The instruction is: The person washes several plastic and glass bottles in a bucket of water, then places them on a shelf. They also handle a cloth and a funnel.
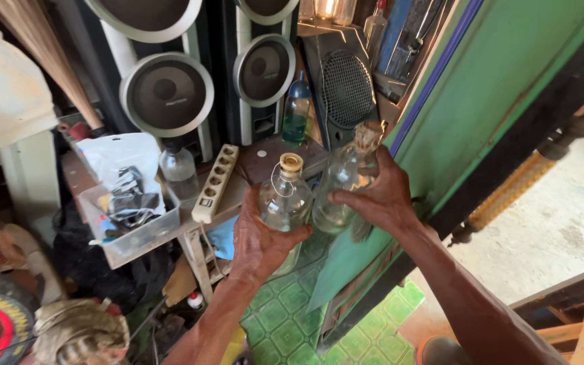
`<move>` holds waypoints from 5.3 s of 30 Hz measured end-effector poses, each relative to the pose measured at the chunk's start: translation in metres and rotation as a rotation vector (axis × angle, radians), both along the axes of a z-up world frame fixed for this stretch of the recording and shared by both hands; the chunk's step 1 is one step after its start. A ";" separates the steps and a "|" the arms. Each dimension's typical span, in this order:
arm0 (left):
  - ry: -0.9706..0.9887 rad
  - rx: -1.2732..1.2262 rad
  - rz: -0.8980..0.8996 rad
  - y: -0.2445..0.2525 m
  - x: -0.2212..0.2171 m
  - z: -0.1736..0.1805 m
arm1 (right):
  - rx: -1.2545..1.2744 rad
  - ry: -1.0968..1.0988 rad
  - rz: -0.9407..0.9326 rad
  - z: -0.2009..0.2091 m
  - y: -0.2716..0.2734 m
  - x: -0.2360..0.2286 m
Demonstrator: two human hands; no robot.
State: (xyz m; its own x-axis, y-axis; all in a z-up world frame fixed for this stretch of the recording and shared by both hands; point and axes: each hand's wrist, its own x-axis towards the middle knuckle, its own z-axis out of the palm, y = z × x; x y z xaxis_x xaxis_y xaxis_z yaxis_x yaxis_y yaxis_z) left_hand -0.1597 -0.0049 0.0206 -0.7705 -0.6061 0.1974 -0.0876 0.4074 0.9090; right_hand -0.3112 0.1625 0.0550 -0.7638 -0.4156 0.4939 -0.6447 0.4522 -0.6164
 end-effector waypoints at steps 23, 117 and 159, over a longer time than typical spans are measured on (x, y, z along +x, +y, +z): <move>0.105 0.056 -0.310 -0.074 -0.226 -0.015 | -0.158 -0.271 -0.119 -0.007 0.061 -0.078; 0.125 -0.023 0.357 -0.232 -0.835 0.153 | -0.055 -0.039 0.257 0.131 -0.275 -0.808; 0.247 -0.104 0.285 -0.168 -0.794 0.084 | -0.111 -0.053 -0.059 0.007 -0.242 -0.773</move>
